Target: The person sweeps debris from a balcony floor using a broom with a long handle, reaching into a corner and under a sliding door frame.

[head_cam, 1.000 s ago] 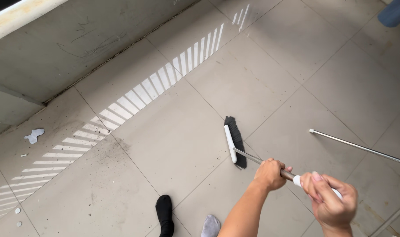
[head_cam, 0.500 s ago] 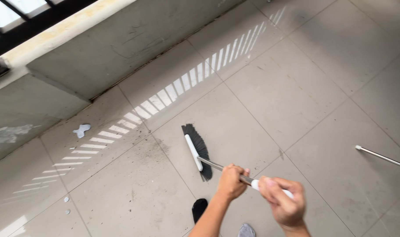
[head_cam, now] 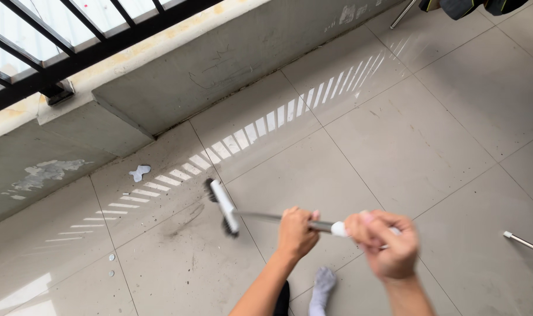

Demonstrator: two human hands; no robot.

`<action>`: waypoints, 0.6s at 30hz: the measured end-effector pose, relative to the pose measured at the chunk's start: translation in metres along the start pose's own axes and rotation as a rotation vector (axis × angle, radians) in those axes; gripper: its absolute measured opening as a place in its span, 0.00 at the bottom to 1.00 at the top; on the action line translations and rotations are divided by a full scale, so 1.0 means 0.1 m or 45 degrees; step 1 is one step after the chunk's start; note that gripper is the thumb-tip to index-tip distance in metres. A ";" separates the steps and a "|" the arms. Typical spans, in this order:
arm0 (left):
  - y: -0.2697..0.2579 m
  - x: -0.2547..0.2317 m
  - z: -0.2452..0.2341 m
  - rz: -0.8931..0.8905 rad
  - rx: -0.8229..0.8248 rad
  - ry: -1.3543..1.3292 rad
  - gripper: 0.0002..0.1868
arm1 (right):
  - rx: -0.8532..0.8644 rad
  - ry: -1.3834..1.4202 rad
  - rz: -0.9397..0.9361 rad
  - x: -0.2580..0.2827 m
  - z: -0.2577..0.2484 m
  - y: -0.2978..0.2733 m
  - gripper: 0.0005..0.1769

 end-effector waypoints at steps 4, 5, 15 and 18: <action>0.62 -0.88 0.33 0.172 0.024 -0.289 0.14 | 0.061 -0.155 -0.169 0.75 -0.20 0.28 0.24; 0.78 -0.98 0.47 0.059 0.126 -0.317 0.17 | 0.071 -0.315 -0.185 0.84 -0.24 0.37 0.24; 0.69 0.03 1.31 -0.303 0.472 -0.057 0.10 | -0.077 -0.273 0.111 -0.15 -1.02 0.78 0.25; 0.04 0.91 0.90 -0.411 0.409 -0.002 0.08 | -0.051 -0.253 0.445 -1.14 -0.81 0.38 0.24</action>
Point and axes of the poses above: each hand's wrist, its own y-axis towards the middle knuckle, its own z-axis out of the palm, x = y × z, the point moved 7 cm from there along y, towards the middle knuckle
